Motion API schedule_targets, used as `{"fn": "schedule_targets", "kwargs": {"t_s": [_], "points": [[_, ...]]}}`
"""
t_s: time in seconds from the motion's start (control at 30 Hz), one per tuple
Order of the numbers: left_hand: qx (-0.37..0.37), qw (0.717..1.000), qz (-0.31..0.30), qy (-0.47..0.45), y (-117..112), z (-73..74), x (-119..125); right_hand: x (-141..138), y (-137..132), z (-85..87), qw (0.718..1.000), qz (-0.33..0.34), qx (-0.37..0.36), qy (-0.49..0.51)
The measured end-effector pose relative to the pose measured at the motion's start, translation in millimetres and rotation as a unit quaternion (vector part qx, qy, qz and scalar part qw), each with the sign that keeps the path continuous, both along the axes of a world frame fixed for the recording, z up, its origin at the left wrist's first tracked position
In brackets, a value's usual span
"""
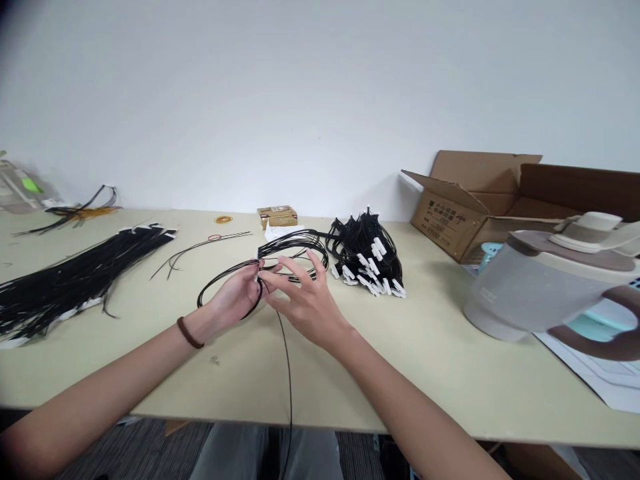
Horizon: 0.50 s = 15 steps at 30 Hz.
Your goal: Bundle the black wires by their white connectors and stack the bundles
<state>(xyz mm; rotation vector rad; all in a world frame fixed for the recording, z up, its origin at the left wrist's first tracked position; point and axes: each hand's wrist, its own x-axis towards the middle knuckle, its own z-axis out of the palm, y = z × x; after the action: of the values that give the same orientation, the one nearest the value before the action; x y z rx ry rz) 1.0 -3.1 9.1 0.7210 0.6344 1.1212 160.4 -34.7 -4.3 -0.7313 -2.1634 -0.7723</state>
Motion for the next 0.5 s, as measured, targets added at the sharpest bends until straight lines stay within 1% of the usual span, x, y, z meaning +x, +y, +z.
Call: {"fn": "schedule_targets", "kwargs": {"t_s": [0.1, 0.2, 0.27, 0.33, 0.37, 0.4, 0.43, 0.47, 0.5], "points": [[-0.002, 1.0, 0.015, -0.006, 1, -2.3, 1, 0, 3, -1.8, 0.999, 0.035, -0.033, 0.002], [-0.007, 0.999, 0.029, -0.01, 2, -4.7, 3, -1, 4, -1.3, 0.991, 0.084, -0.091, 0.04], [-0.002, 0.999, 0.033, -0.009, 2, -6.5, 2, -2, 3, 1.2, 0.978, 0.118, -0.145, 0.093], [0.008, 0.999, 0.031, -0.003, 2, -8.5, 1, -4, 1, 5.4, 0.952, 0.142, -0.204, 0.176], [0.014, 0.999, 0.028, 0.004, 2, -9.5, 0, -4, -1, 7.9, 0.933, 0.145, -0.236, 0.23], [0.02, 0.999, 0.027, 0.013, 3, -10.4, -1, -4, -2, 10.5, 0.907, 0.144, -0.272, 0.288], [0.024, 0.999, 0.03, 0.022, 3, -11.4, -2, -4, -2, 13.2, 0.873, 0.143, -0.31, 0.349], [0.025, 0.999, 0.035, 0.032, 3, -12.1, -3, -2, -1, 15.7, 0.83, 0.146, -0.348, 0.41], [0.026, 0.998, 0.042, 0.039, 3, -12.8, -3, 0, 0, 18.0, 0.782, 0.156, -0.379, 0.47]]}}
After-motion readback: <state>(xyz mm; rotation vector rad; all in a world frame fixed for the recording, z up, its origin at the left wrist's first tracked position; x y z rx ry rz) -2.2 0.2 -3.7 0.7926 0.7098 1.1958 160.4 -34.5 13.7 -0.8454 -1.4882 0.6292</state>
